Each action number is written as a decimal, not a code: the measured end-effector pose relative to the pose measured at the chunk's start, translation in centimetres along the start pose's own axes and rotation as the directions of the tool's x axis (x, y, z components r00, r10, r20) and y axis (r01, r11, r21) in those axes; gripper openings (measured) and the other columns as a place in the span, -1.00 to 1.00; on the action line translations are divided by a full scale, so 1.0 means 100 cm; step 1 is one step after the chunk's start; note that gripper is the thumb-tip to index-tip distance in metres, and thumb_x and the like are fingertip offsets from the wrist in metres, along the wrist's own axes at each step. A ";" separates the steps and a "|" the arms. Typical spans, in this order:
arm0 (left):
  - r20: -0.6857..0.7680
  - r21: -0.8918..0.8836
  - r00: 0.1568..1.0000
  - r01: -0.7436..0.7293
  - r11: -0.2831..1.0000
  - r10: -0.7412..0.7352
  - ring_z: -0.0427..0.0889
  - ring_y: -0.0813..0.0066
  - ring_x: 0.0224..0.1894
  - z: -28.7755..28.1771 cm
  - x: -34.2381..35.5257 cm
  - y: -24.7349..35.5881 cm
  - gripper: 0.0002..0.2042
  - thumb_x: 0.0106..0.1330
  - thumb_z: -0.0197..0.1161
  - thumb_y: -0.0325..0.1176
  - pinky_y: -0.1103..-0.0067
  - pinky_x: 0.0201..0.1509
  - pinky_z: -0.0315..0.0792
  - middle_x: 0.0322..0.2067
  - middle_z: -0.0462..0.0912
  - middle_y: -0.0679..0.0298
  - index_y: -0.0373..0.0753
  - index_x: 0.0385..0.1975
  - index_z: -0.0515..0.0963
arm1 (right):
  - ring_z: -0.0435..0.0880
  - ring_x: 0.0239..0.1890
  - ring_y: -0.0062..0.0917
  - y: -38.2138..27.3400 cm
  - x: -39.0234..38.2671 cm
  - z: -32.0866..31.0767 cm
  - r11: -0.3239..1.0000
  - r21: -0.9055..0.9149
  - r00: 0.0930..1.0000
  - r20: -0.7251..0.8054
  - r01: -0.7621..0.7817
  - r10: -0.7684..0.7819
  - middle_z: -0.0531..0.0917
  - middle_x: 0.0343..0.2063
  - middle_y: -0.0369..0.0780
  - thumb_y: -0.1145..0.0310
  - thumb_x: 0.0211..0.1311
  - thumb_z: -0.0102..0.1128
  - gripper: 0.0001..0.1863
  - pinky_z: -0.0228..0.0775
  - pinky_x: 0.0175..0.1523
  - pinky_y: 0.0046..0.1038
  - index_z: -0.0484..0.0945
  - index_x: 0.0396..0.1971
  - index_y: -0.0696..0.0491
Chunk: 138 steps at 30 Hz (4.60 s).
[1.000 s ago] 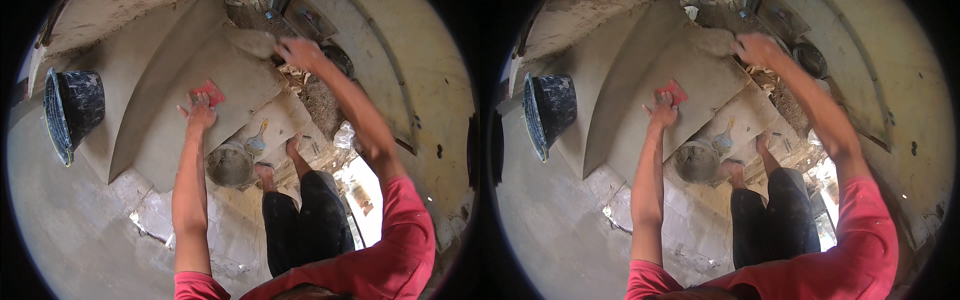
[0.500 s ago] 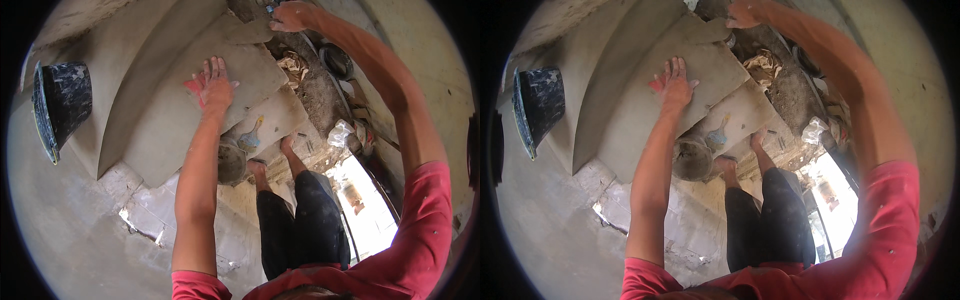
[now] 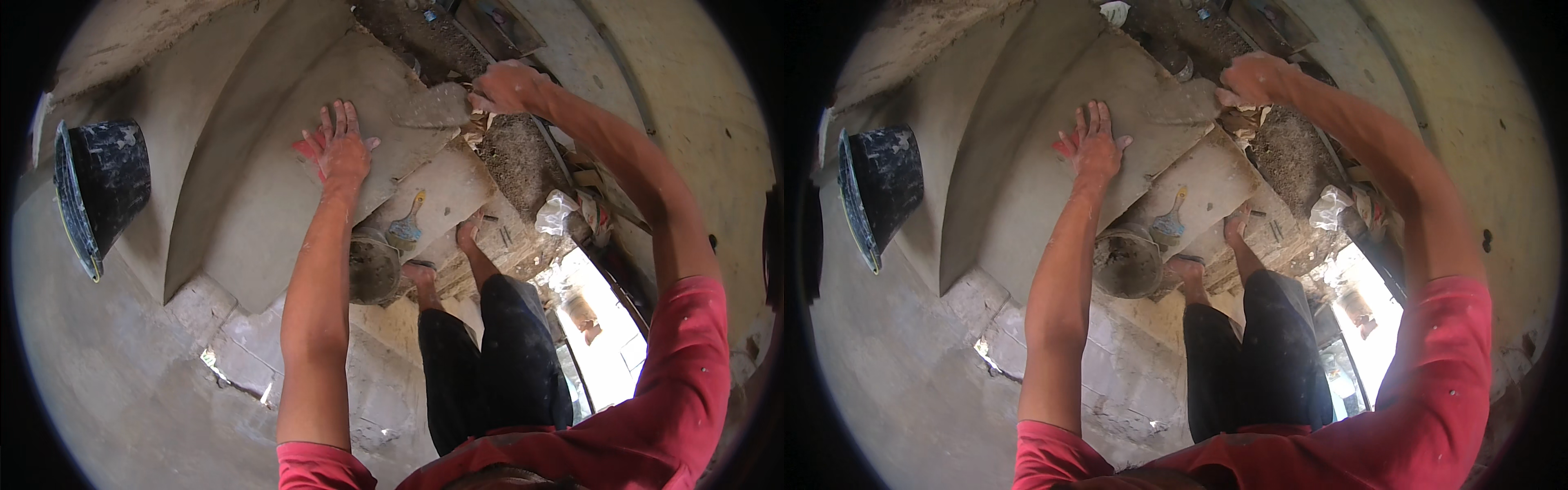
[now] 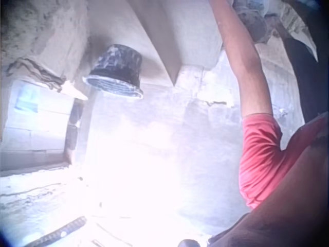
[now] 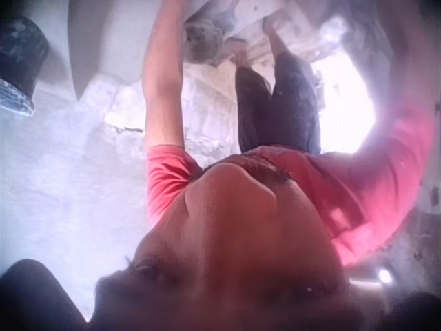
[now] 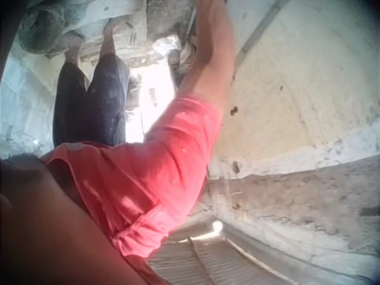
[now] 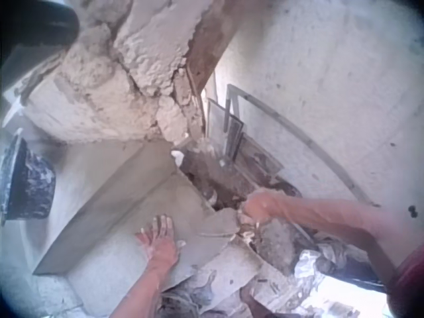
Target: The person scoops cement from a bucket and applies it to the stair treads and risers using a trowel and a float. They repeatedly smooth the surface to create a level finish.
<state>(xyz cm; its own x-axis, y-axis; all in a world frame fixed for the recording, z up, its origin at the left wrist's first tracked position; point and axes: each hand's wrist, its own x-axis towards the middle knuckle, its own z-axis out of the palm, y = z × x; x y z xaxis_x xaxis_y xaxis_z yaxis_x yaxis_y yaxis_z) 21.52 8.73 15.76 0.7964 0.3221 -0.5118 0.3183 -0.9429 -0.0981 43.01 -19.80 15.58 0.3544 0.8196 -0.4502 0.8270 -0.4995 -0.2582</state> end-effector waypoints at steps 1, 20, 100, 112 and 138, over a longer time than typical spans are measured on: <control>0.004 -0.006 1.000 0.000 1.000 0.000 -0.24 0.17 0.73 -0.001 -0.001 0.000 -0.06 0.49 0.23 0.15 -0.20 0.68 -0.34 0.71 -0.15 0.32 -0.07 0.70 -0.14 | 0.75 -0.27 0.10 -0.001 -0.011 0.006 1.000 0.030 1.000 0.020 -0.004 0.003 0.71 -0.45 0.13 -0.13 0.51 -0.01 -0.36 0.63 -0.02 0.07 0.70 -0.32 0.22; -0.096 0.022 0.995 -0.036 0.999 0.038 -0.18 0.08 0.72 0.011 0.004 -0.002 -0.07 0.47 0.24 0.16 -0.30 0.63 -0.28 0.70 -0.07 0.25 -0.11 0.68 -0.06 | 0.74 -0.27 0.18 -0.140 -0.148 0.099 0.758 0.484 0.895 0.149 -0.437 0.420 0.71 -0.44 0.17 -0.08 0.63 -0.09 -0.43 0.58 -0.07 0.11 0.59 -0.16 0.20; 0.029 0.013 0.998 -0.059 0.998 0.058 0.10 0.09 0.66 0.032 -0.046 -0.058 -0.31 0.48 0.06 -0.23 0.02 0.68 0.02 0.61 0.22 0.20 -0.20 0.62 0.18 | 0.73 -0.29 0.19 -0.192 -0.040 0.126 0.609 0.666 0.688 -0.196 -0.429 0.699 0.72 -0.31 0.16 0.13 0.54 0.11 -0.61 0.59 -0.21 0.08 0.39 -0.12 0.23; 0.135 0.005 0.990 -0.030 1.000 0.029 -0.04 0.08 0.70 0.018 -0.045 -0.058 -0.21 0.38 0.08 -0.26 0.00 0.70 -0.06 0.66 0.10 0.21 -0.12 0.66 0.08 | 0.73 -0.28 0.20 -0.194 -0.101 0.093 0.725 0.592 0.765 -0.263 -0.353 0.588 0.71 -0.35 0.17 0.13 0.53 0.11 -0.59 0.59 -0.09 0.11 0.43 0.00 0.24; 0.212 -0.001 0.977 -0.005 1.000 0.005 -0.13 0.11 0.72 0.015 -0.045 -0.056 -0.14 0.36 0.15 -0.25 -0.08 0.71 -0.15 0.69 0.00 0.24 -0.06 0.69 -0.03 | 0.22 -0.77 -0.71 -0.057 -0.028 0.100 -0.037 0.942 0.891 0.328 -0.334 0.313 0.38 -0.70 -0.42 -0.07 0.66 0.02 -0.53 0.08 -0.64 -0.50 0.49 -0.43 -0.04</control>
<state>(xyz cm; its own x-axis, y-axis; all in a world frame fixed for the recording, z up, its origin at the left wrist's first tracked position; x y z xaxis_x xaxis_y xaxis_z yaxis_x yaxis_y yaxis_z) 15.39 12.44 17.28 0.6709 0.2923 -0.6815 0.3147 -0.9444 -0.0951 32.92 -22.08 9.77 0.4316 0.4819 -0.7626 -0.5602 -0.5195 -0.6453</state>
